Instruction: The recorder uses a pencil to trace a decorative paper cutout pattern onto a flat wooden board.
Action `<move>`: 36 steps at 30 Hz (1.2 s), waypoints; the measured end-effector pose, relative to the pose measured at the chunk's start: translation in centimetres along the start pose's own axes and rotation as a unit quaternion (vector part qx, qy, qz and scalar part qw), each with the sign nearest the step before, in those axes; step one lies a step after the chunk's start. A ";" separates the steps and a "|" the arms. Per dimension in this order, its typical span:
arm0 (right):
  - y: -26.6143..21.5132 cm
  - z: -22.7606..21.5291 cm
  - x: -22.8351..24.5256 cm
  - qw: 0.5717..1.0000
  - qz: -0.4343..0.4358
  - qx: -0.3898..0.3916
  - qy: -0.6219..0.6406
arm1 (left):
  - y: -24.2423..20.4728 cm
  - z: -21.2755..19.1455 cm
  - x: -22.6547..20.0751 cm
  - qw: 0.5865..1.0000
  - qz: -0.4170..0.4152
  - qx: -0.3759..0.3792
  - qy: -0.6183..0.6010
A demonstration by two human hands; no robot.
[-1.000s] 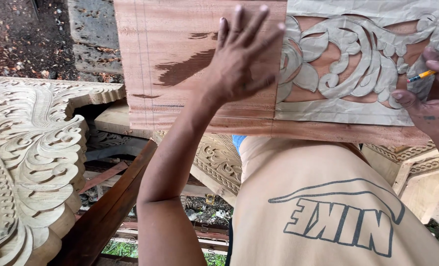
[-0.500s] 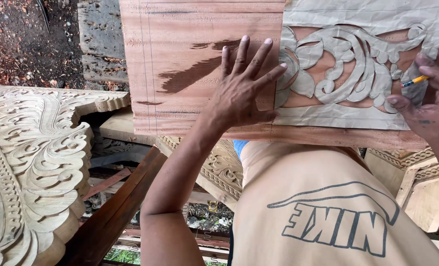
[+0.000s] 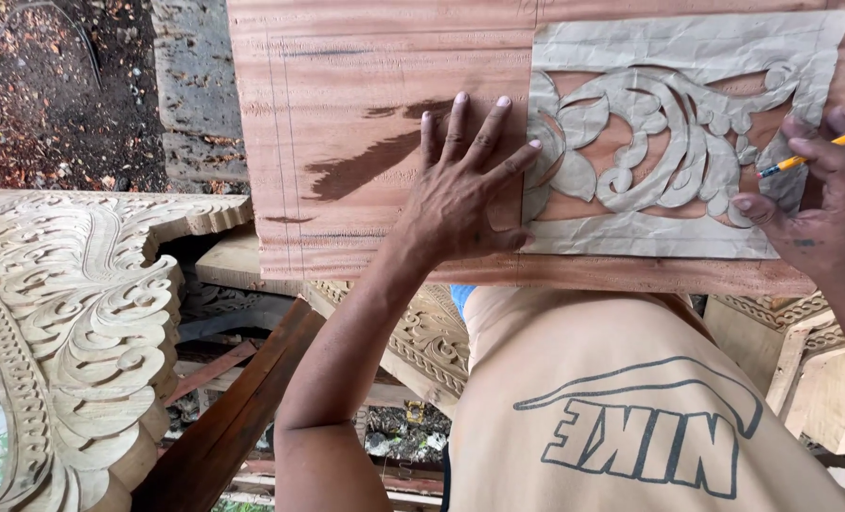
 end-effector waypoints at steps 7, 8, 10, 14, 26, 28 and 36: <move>1.9 -0.5 3.0 1.000 0.016 -0.007 -0.025 | 1.0 0.2 0.4 0.999 0.009 -0.035 0.018; 1.9 -0.5 3.0 1.000 0.002 -0.014 -0.004 | 1.1 0.3 0.5 0.999 -0.001 -0.028 0.027; 2.3 -0.6 3.7 1.000 -0.004 -0.010 -0.013 | 1.2 0.2 0.5 0.999 -0.009 -0.022 0.030; 0.9 -0.2 1.2 1.000 0.002 0.007 -0.014 | 1.4 0.3 0.6 0.999 -0.029 0.009 0.028; 0.6 0.0 0.2 1.000 0.001 0.006 0.019 | 1.3 0.1 0.6 0.999 -0.021 -0.003 0.038; 0.6 0.0 0.3 1.000 0.000 0.006 0.023 | 1.3 0.1 0.6 0.999 -0.019 -0.006 0.034; 0.8 -0.2 0.9 1.000 0.002 0.005 -0.020 | 1.3 -0.1 0.5 0.999 -0.017 -0.012 0.030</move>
Point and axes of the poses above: each hand's wrist, its own y-axis towards the middle knuckle, its own z-axis out of the palm, x = y × z, the point moved 6 cm from there along y, towards the middle knuckle, and after that the axes turned 4 degrees about z, right-handed, at the moved point
